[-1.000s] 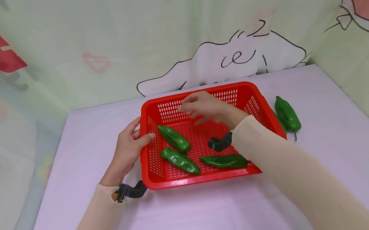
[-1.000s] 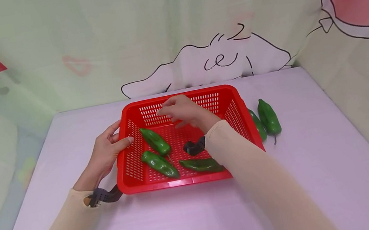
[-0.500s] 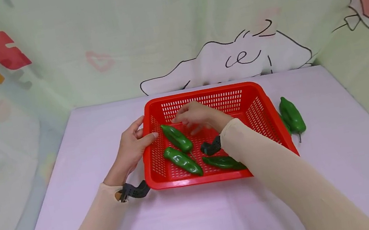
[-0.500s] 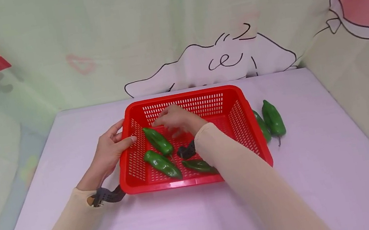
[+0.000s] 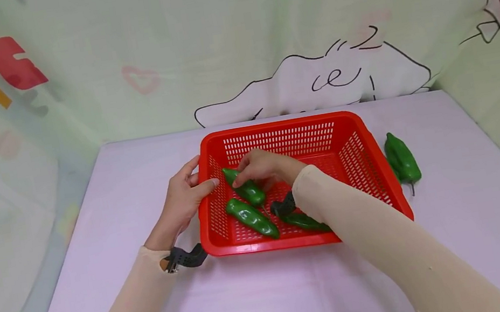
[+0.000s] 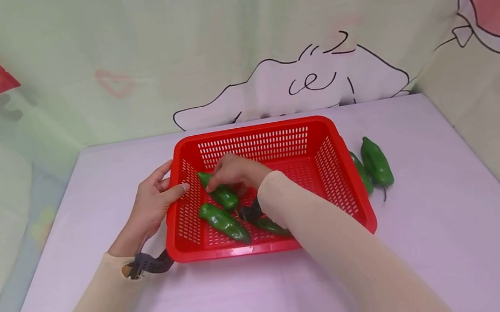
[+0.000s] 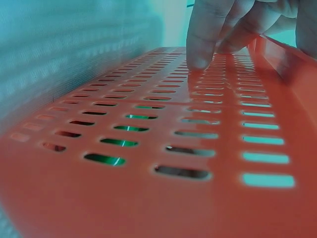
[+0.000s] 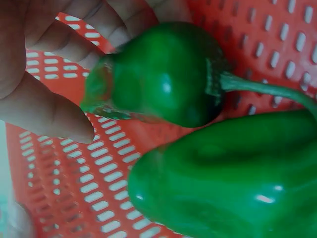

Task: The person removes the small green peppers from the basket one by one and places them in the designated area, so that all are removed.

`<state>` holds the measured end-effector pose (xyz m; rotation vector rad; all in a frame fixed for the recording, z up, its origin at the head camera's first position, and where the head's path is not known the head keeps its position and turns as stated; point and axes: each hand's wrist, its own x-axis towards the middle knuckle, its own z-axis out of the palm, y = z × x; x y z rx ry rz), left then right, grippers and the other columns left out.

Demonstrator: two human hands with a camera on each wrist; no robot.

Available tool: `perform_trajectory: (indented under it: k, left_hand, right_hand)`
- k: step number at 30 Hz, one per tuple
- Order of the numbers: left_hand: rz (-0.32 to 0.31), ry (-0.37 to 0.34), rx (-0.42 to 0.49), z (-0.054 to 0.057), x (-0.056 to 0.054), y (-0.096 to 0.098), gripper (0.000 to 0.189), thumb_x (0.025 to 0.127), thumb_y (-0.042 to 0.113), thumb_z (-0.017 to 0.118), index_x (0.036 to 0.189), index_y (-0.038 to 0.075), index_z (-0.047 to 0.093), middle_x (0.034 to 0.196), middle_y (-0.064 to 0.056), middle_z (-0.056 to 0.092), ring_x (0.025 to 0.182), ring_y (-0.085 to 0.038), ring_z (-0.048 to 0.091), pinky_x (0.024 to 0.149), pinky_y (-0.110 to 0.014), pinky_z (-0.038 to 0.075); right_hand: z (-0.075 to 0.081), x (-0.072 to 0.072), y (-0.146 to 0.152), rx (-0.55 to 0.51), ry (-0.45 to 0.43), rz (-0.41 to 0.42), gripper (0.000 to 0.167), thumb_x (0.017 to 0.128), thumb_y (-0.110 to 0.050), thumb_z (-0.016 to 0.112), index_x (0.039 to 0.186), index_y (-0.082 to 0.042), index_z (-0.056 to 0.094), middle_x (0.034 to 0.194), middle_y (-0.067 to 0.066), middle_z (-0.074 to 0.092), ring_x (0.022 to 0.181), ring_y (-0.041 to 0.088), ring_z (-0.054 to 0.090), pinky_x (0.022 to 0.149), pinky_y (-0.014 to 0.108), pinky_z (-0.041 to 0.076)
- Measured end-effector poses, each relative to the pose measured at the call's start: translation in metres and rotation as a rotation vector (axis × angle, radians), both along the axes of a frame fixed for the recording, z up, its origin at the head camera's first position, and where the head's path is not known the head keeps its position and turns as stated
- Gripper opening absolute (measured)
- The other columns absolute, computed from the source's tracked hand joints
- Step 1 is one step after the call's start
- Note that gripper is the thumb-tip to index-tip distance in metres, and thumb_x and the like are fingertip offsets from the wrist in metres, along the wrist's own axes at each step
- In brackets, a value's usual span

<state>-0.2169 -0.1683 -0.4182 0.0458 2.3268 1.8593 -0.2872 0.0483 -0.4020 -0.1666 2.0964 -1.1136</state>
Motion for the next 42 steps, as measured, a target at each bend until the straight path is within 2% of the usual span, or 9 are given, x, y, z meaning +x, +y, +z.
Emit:
perform_trajectory:
  k: [9,25,42]
  left_hand:
    - [0.003,0.0,0.01,0.0,-0.001,0.0,0.076,0.099,0.013,0.07,0.164,0.015,0.032,0.135,-0.02,0.068,0.11,-0.037,0.074,0.081,-0.043,0.064]
    - [-0.012,0.01,0.039,0.0,-0.001,-0.001,0.074,0.099,0.011,0.068,0.164,0.012,0.031,0.134,-0.023,0.067,0.108,-0.038,0.074,0.079,-0.042,0.065]
    - [-0.007,0.003,0.015,-0.002,-0.002,0.0,0.073,0.1,0.011,0.067,0.164,0.015,0.033,0.132,-0.022,0.068,0.106,-0.038,0.075,0.078,-0.042,0.065]
  right_hand:
    - [-0.006,0.001,-0.006,0.045,0.019,-0.009,0.039,0.089,-0.01,0.08,0.124,0.001,0.066,0.117,0.017,0.066,0.1,0.029,0.072,0.083,0.043,0.065]
    - [-0.003,0.002,-0.004,0.023,0.057,-0.028,0.04,0.088,-0.009,0.081,0.124,0.0,0.067,0.116,0.017,0.066,0.097,0.029,0.073,0.081,0.043,0.066]
    - [0.017,0.003,0.007,-0.087,0.064,-0.071,0.046,0.091,-0.011,0.079,0.133,-0.001,0.063,0.124,0.017,0.062,0.103,0.03,0.069,0.084,0.044,0.065]
